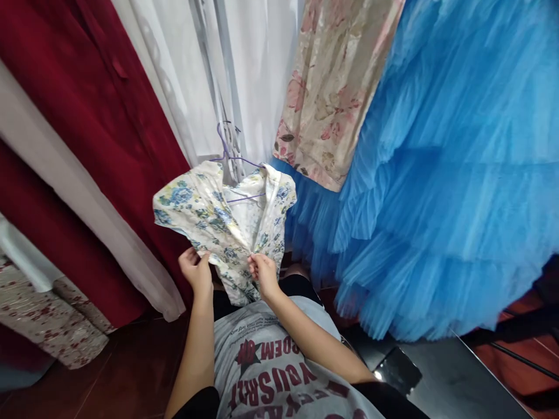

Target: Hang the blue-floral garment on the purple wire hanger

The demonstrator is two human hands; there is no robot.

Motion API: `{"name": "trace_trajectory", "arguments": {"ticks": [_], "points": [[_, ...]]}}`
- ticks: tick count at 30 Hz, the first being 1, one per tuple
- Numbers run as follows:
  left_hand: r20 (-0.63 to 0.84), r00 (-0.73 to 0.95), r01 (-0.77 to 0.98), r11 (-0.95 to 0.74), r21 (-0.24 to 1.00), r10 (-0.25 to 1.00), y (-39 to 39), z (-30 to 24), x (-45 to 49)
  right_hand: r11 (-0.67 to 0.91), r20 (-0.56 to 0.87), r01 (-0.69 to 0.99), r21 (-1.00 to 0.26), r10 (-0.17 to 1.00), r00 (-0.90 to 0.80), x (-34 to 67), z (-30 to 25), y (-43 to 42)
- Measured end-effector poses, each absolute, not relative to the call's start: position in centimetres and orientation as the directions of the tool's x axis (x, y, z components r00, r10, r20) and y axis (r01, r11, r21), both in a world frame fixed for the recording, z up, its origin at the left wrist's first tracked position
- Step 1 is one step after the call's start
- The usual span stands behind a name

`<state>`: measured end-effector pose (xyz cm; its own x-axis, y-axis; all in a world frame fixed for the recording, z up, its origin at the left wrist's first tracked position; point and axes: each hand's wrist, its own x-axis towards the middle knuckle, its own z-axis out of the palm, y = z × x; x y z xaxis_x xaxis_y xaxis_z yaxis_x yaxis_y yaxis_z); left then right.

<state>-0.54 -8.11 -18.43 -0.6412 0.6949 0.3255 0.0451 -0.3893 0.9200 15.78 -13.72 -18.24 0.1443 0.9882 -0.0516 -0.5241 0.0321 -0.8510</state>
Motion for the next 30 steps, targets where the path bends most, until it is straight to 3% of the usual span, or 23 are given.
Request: {"name": "trace_trajectory", "arguments": {"ticks": [2, 4, 6, 8, 10, 15, 22, 25, 30], "points": [[0.531, -0.656, 0.337, -0.422, 0.842, 0.537, -8.9, -19.4, 0.0, 0.034, -0.055, -0.537, -0.843, 0.987, 0.150, 15.2, -18.4, -13.7], [0.694, -0.451, 0.526, -0.461, 0.715, 0.562, -10.4, -20.1, 1.3, 0.045, -0.050, -0.545, -0.837, 0.986, 0.160, 14.7, -18.4, -13.7], [0.739, -0.198, 0.602, -0.515, 0.610, 0.644, -12.0, -20.7, 2.9, 0.068, -0.035, -0.546, -0.835, 0.984, 0.176, 14.2, -18.4, -13.8], [0.712, -0.019, 0.611, -0.555, 0.565, 0.702, -12.8, -21.2, 4.3, 0.105, -0.007, -0.539, -0.836, 0.980, 0.201, 14.0, -18.4, -13.9], [0.667, 0.053, 0.586, -0.564, 0.582, 0.743, -12.9, -21.8, 4.9, 0.144, 0.027, -0.524, -0.839, 0.974, 0.225, 13.9, -18.2, -14.1], [0.526, 0.025, 0.459, -0.477, 0.749, 0.850, -12.1, -22.6, 4.5, 0.173, 0.084, -0.495, -0.851, 0.977, 0.197, 13.4, -17.9, -14.6], [0.444, 0.046, 0.383, -0.426, 0.820, 0.895, -12.0, -22.4, 4.8, 0.169, 0.069, -0.479, -0.861, 0.973, 0.220, 13.8, -16.9, -13.5], [0.401, 0.116, 0.418, -0.411, 0.810, 0.909, -11.9, -22.6, 5.5, 0.214, 0.106, -0.437, -0.874, 0.960, 0.258, 15.1, -13.6, -10.5], [0.342, 0.304, 0.503, -0.455, 0.735, 0.889, -12.6, -21.9, 6.8, 0.368, 0.310, -0.267, -0.891, 0.921, 0.235, 17.8, -4.2, -3.3]]}}
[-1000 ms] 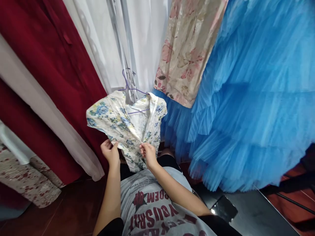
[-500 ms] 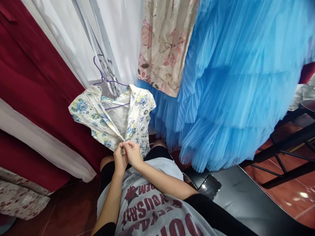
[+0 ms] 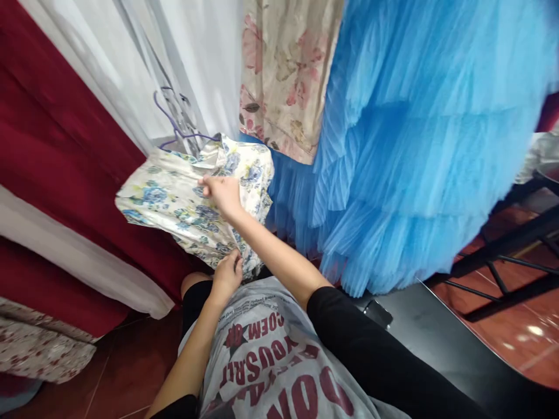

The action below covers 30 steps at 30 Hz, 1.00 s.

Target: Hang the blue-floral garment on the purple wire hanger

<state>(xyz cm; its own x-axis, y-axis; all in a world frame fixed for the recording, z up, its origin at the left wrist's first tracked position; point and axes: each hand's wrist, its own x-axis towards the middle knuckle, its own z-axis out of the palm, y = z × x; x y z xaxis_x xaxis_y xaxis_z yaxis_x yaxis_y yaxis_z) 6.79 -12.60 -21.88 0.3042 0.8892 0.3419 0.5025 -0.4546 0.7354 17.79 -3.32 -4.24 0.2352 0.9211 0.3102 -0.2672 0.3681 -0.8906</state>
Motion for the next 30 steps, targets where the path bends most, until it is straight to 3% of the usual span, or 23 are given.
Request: {"name": "trace_trajectory", "arguments": {"ticks": [4, 8, 10, 12, 15, 19, 22, 24, 27, 29, 30], "points": [[0.316, 0.377, 0.484, -0.476, 0.735, 0.871, -13.5, -21.1, 6.9, 0.364, 0.318, -0.241, -0.900, 0.925, 0.209, 18.5, 1.0, -0.6], [0.314, 0.446, 0.415, -0.504, 0.757, 0.838, -12.8, -19.1, 5.8, 0.333, 0.314, -0.312, -0.890, 0.943, 0.111, 18.5, 0.5, -1.7], [0.407, 0.366, 0.357, -0.530, 0.769, 0.837, -11.5, -16.3, 5.1, 0.327, 0.322, -0.322, -0.888, 0.944, 0.070, 18.7, -0.6, -2.8], [0.562, 0.175, 0.328, -0.586, 0.741, 0.809, -9.7, -12.1, 4.6, 0.343, 0.345, -0.310, -0.887, 0.937, 0.048, 18.8, -1.3, -3.7], [0.766, 0.064, 0.372, -0.728, 0.576, 0.639, -6.7, -4.9, 4.2, 0.433, 0.439, -0.246, -0.867, 0.898, 0.032, 19.1, -1.4, -4.2], [0.812, 0.271, 0.538, -0.781, 0.318, 0.517, -3.7, 1.1, 4.8, 0.565, 0.566, -0.061, -0.823, 0.825, 0.015, 19.4, -1.4, -3.2], [0.830, 0.309, 0.586, -0.780, 0.219, 0.465, -3.0, 2.6, 4.9, 0.490, 0.493, 0.057, -0.870, 0.867, 0.071, 19.4, -3.0, -1.9], [0.886, 0.189, 0.572, -0.781, 0.252, 0.424, -2.6, 3.3, 3.7, 0.416, 0.420, 0.059, -0.907, 0.903, 0.093, 19.2, -4.9, -1.6], [0.887, -0.144, 0.453, -0.768, 0.453, 0.439, -0.8, 3.9, -0.3, 0.369, 0.368, -0.011, -0.929, 0.927, 0.078, 18.5, -7.6, -2.3], [0.740, -0.384, 0.233, -0.717, 0.657, 0.553, 1.1, 3.3, -3.5, 0.347, 0.343, -0.075, -0.935, 0.937, 0.065, 17.9, -8.7, -3.3], [0.582, -0.495, 0.038, -0.653, 0.756, 0.645, 2.1, 2.6, -4.9, 0.336, 0.332, -0.107, -0.936, 0.942, 0.055, 17.6, -8.9, -3.8]]}}
